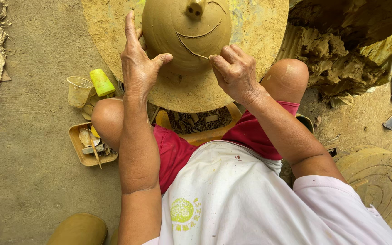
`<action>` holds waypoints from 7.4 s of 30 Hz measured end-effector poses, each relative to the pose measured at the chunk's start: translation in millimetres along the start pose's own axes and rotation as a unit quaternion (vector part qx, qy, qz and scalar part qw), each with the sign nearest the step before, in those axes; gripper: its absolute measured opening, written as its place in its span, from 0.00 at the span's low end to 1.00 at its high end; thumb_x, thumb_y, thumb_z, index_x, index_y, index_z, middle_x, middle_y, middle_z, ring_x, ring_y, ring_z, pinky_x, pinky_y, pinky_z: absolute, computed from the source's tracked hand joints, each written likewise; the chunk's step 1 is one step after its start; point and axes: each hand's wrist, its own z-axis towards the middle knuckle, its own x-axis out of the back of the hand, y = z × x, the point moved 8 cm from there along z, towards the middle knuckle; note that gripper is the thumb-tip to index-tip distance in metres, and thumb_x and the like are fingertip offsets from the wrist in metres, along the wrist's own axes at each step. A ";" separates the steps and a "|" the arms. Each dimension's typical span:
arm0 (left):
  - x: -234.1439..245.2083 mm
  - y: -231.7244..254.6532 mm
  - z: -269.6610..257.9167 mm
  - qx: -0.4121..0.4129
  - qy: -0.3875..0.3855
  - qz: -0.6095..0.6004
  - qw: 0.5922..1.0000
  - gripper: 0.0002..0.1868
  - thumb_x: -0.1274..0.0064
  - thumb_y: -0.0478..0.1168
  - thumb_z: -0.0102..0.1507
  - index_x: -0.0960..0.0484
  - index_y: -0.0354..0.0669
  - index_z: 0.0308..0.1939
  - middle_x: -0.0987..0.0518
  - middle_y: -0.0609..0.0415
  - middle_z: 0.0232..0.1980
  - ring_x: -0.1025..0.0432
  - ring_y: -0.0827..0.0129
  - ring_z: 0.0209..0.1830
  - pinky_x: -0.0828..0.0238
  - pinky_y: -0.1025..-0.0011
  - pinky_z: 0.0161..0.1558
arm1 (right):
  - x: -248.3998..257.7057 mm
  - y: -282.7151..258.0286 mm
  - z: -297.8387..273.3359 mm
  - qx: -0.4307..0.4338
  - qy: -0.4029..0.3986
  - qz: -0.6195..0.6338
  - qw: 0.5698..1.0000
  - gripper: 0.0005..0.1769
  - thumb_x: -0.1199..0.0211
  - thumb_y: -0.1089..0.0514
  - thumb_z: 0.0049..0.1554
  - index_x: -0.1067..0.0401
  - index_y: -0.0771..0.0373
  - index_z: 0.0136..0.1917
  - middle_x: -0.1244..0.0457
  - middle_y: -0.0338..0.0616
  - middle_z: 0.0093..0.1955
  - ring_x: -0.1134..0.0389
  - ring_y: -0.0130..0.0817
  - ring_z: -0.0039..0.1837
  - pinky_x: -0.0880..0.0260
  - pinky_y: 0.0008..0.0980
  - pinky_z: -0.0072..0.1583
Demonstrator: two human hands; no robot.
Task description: The person sculpts features onto a clay face structure on a wheel. The person attaches a clay strip to form a mouth, cuts away a section of clay using a knife to open the mouth cavity, and uses their fingers to shape and smooth the clay lips and surrounding features.
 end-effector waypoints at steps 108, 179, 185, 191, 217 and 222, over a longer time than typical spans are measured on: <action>46.9 -459.5 -259.9 0.458 0.319 0.005 0.830 0.10 0.34 0.32 0.56 0.20 0.44 0.36 0.14 0.56 0.32 0.21 0.73 0.30 0.25 0.71 0.37 | -60.8 6.2 -93.7 -0.272 -0.270 0.061 0.922 0.41 0.19 0.57 0.50 0.34 0.57 0.73 0.56 0.57 0.78 0.48 0.56 0.80 0.40 0.52 0.78; 28.8 -508.5 -204.6 0.394 0.246 0.163 0.870 0.05 0.35 0.36 0.59 0.11 0.40 0.38 0.20 0.36 0.42 0.24 0.47 0.38 0.28 0.56 0.41 | -65.8 45.0 -89.9 -0.438 -0.308 0.064 0.842 0.46 0.24 0.52 0.43 0.40 0.62 0.70 0.61 0.59 0.77 0.52 0.58 0.78 0.33 0.48 0.68; 74.6 -434.8 -240.5 0.424 0.439 -0.200 0.766 0.07 0.48 0.30 0.64 0.16 0.35 0.45 0.19 0.53 0.42 0.29 0.72 0.34 0.28 0.71 0.36 | -56.4 40.0 -89.0 -0.331 -0.287 0.097 0.894 0.46 0.22 0.52 0.46 0.38 0.58 0.74 0.61 0.60 0.81 0.70 0.66 0.85 0.54 0.60 0.79; 166.8 -183.9 -232.9 0.106 0.524 -0.291 0.793 0.01 0.57 0.32 0.79 0.30 0.38 0.52 0.28 0.52 0.42 0.33 0.70 0.38 0.28 0.69 0.40 | -25.8 32.6 -94.6 -0.391 -0.188 0.221 0.874 0.24 0.33 0.49 0.58 0.31 0.55 0.66 0.48 0.46 0.81 0.43 0.46 0.80 0.32 0.44 0.73; -51.6 34.2 -68.2 0.018 0.187 -0.175 0.966 0.47 0.49 0.61 0.72 0.54 0.39 0.82 0.49 0.39 0.85 0.53 0.50 0.87 0.61 0.50 0.86 | 75.2 91.6 -113.3 -0.367 -0.188 0.165 0.896 0.11 0.45 0.59 0.70 0.27 0.63 0.61 0.41 0.47 0.48 0.35 0.45 0.52 0.29 0.41 0.53; -80.6 19.0 -76.5 -0.018 0.103 -0.086 0.991 0.62 0.46 0.73 0.65 0.61 0.40 0.84 0.55 0.39 0.87 0.58 0.47 0.89 0.62 0.49 0.87 | 76.6 107.6 -54.5 -0.356 -0.197 0.204 0.891 0.07 0.47 0.62 0.71 0.30 0.65 0.58 0.33 0.43 0.45 0.26 0.32 0.43 0.23 0.31 0.43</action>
